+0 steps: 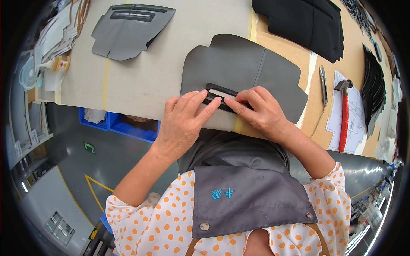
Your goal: Manually applying strips or finishing small leather or synthetic components in a workshop setting.
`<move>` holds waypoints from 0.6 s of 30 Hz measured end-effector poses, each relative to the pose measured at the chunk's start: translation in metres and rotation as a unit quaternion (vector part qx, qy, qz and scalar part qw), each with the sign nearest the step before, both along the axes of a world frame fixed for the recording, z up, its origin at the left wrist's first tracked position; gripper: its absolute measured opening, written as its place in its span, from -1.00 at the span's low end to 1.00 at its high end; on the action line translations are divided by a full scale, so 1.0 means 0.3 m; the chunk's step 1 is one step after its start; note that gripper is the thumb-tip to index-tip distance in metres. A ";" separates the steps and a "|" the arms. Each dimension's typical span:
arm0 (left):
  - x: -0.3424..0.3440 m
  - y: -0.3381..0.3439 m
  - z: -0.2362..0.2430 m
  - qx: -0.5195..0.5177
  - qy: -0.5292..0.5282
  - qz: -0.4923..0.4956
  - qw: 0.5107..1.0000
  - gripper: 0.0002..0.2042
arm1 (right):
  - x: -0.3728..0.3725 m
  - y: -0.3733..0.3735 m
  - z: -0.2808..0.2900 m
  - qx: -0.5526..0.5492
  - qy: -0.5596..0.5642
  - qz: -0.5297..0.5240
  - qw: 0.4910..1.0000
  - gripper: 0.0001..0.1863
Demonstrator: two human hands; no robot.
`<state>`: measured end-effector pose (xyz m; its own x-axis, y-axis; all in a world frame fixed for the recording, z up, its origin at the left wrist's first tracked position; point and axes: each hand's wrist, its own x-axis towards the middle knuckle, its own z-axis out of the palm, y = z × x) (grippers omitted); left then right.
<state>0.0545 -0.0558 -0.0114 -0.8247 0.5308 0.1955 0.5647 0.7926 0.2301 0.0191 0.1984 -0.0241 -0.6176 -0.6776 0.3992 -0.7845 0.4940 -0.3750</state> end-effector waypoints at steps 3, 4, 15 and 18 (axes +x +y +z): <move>-0.003 0.002 0.002 -0.026 0.032 -0.018 0.999 -0.45 | 0.007 -0.001 0.002 0.013 0.021 0.003 1.000 -0.46; -0.003 0.012 0.010 -0.021 0.030 -0.025 0.999 -0.47 | 0.007 -0.002 0.003 0.013 0.022 0.003 1.000 -0.46; 0.017 0.041 0.019 -0.024 0.002 -0.016 1.000 -0.50 | -0.027 0.009 0.040 -0.005 -0.143 -0.048 0.989 -0.70; 0.015 0.045 0.022 -0.020 -0.005 -0.015 1.000 -0.49 | -0.009 0.030 0.032 -0.039 -0.117 -0.035 0.992 -0.65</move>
